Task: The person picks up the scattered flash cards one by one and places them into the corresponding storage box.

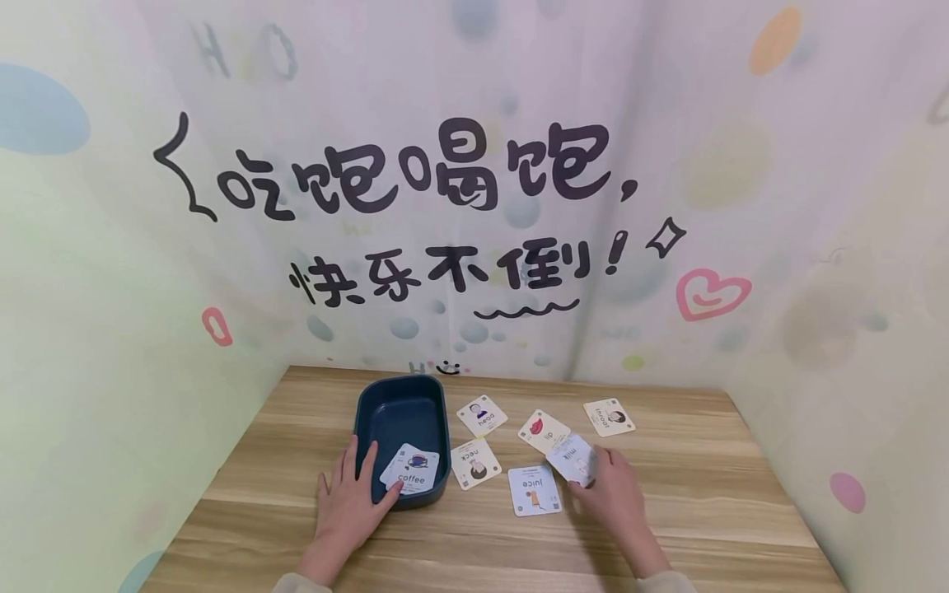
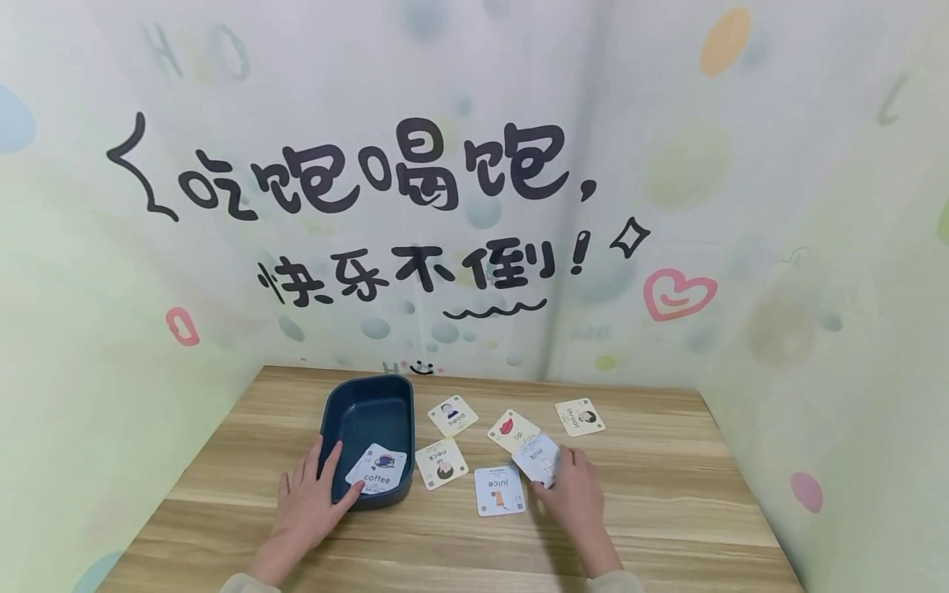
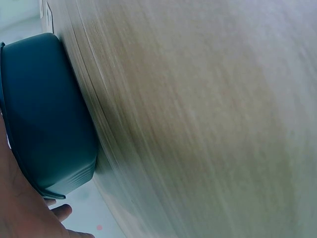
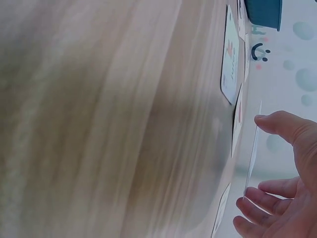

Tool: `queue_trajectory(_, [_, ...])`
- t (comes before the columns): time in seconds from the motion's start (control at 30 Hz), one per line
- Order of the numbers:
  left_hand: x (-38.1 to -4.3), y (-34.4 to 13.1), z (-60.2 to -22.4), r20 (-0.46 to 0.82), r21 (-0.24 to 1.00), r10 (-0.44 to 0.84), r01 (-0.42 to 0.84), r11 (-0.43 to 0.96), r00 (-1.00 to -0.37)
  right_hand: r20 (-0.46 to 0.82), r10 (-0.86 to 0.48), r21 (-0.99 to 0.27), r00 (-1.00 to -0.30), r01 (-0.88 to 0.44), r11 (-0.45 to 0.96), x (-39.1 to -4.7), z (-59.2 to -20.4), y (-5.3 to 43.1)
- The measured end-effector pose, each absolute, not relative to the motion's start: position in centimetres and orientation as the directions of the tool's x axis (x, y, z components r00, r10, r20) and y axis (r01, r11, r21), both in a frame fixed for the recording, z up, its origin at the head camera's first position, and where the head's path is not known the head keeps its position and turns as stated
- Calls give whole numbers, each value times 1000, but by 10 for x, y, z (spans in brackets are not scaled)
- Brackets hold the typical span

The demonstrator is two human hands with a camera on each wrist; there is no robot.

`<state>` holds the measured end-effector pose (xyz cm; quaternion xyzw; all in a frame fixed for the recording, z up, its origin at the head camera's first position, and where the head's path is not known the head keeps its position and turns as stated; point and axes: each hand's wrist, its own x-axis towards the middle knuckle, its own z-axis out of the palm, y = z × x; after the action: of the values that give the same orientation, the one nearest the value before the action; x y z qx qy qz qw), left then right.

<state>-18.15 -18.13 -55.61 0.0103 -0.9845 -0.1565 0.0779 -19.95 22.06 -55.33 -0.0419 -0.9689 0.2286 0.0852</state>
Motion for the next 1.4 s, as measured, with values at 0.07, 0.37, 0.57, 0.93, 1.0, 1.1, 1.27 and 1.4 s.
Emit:
queue_trajectory(0.07, [-182, -181, -556, 151, 309, -44, 4, 951, -987, 151, 115, -449, -982, 35, 893, -200, -552, 219])
queue_trajectory(0.37, [-182, -181, -556, 151, 309, -44, 5, 951, -987, 190, 96, -436, -977, 4, 900, -205, -549, 210])
queue_trajectory(0.57, [-182, -181, -556, 150, 309, -44, 5, 951, -988, 180, 78, -440, -981, -9, 898, -207, -546, 204])
queue_trajectory(0.93, [-182, -182, -556, 159, 308, -41, 10, 951, -986, 183, 71, -460, -981, -22, 887, -209, -539, 191])
queue_trajectory(1.0, [-182, -182, -556, 162, 308, -42, 10, 951, -986, 185, 67, -462, -980, -26, 887, -209, -539, 188])
queue_trajectory(1.1, [-182, -182, -556, 161, 307, -43, 9, 952, -986, 191, 60, -460, -980, -35, 887, -210, -538, 186])
queue_trajectory(1.27, [-182, -182, -556, 161, 307, -43, 8, 952, -986, 198, 51, -450, -979, -44, 892, -211, -537, 182])
queue_trajectory(1.4, [-182, -182, -557, 159, 303, -43, 7, 953, -986, 193, 49, -434, -980, -41, 900, -213, -537, 179])
